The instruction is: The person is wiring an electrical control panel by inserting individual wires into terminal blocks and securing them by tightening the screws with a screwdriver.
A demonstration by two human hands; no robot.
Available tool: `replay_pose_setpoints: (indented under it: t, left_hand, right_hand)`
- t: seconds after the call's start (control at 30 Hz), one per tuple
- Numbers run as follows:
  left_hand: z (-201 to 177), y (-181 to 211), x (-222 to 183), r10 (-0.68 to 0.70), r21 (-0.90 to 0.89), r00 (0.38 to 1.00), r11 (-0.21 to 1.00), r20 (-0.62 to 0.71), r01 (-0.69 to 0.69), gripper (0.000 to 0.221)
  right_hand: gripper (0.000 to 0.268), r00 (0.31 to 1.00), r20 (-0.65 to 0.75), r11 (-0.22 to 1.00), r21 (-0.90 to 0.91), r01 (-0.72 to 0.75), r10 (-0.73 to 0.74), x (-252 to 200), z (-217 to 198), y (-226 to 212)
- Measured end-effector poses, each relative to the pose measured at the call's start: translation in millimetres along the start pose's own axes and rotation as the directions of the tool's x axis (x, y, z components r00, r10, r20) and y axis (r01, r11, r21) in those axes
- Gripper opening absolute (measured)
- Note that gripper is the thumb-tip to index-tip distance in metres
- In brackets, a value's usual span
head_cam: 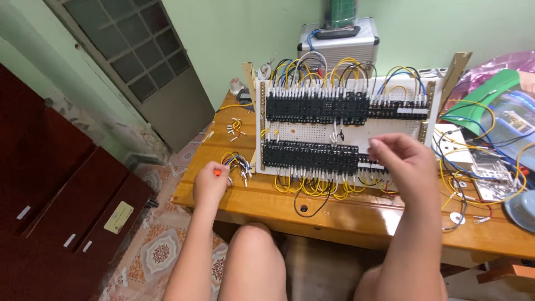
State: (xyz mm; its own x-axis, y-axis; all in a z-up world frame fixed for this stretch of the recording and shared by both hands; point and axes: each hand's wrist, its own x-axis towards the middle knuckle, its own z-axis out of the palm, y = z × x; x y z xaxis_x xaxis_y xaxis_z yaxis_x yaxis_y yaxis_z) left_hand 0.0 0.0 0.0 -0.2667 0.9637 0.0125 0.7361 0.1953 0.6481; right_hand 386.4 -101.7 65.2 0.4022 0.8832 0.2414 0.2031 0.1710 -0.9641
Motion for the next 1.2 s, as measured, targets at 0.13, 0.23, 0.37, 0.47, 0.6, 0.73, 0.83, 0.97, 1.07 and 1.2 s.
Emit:
replay_pose_setpoints:
  t: [0.13,0.23,0.37,0.47,0.6,0.73,0.83,0.97,1.07,1.2]
  left_hand:
    - [3,0,11,-0.056,0.09,0.998,0.994,-0.013,0.057,0.023]
    - [-9,14,-1,-0.055,0.201,0.998,0.978,0.011,0.052,0.03]
    - [-50,67,-57,-0.011,0.17,1.0,0.985,0.029,0.006,0.065]
    - [-82,122,-107,0.226,-0.079,0.974,0.972,0.027,-0.223,0.07]
    - [-63,159,-124,0.743,-0.455,0.612,0.461,-0.273,-0.762,0.058]
    - [-5,202,-96,0.74,-0.518,0.469,0.192,-0.482,-0.834,0.051]
    - [31,212,-71,0.727,-0.5,0.452,0.171,-0.518,-0.849,0.048]
    - [48,217,-58,0.732,-0.434,0.436,0.21,-0.524,-0.876,0.047]
    - [46,218,-57,0.731,-0.45,0.457,0.228,-0.506,-0.863,0.046]
    - [35,221,-64,0.737,-0.467,0.447,0.202,-0.507,-0.861,0.046]
  right_hand:
    - [0.016,0.998,-0.058,0.999,0.047,0.018,-0.015,10,0,16]
    - [0.016,0.996,-0.082,0.998,0.059,0.028,-0.024,14,4,25]
    - [0.012,0.984,-0.157,0.996,0.019,0.091,-0.087,21,20,32]
    - [0.011,0.967,-0.204,0.988,-0.07,0.139,-0.151,26,41,46]
    - [0.022,0.928,-0.218,0.935,-0.257,0.243,-0.301,21,67,36]
    - [0.021,0.88,-0.209,0.87,-0.361,0.335,-0.426,28,68,47]
    - [0.014,0.884,-0.185,0.861,-0.377,0.34,-0.43,28,68,53]
    - [0.015,0.857,-0.205,0.783,-0.543,0.302,-0.472,33,73,57]
    - [0.018,0.88,-0.208,0.781,-0.575,0.243,-0.427,32,77,51]
    - [0.018,0.909,-0.168,0.776,-0.593,0.216,-0.381,32,79,42]
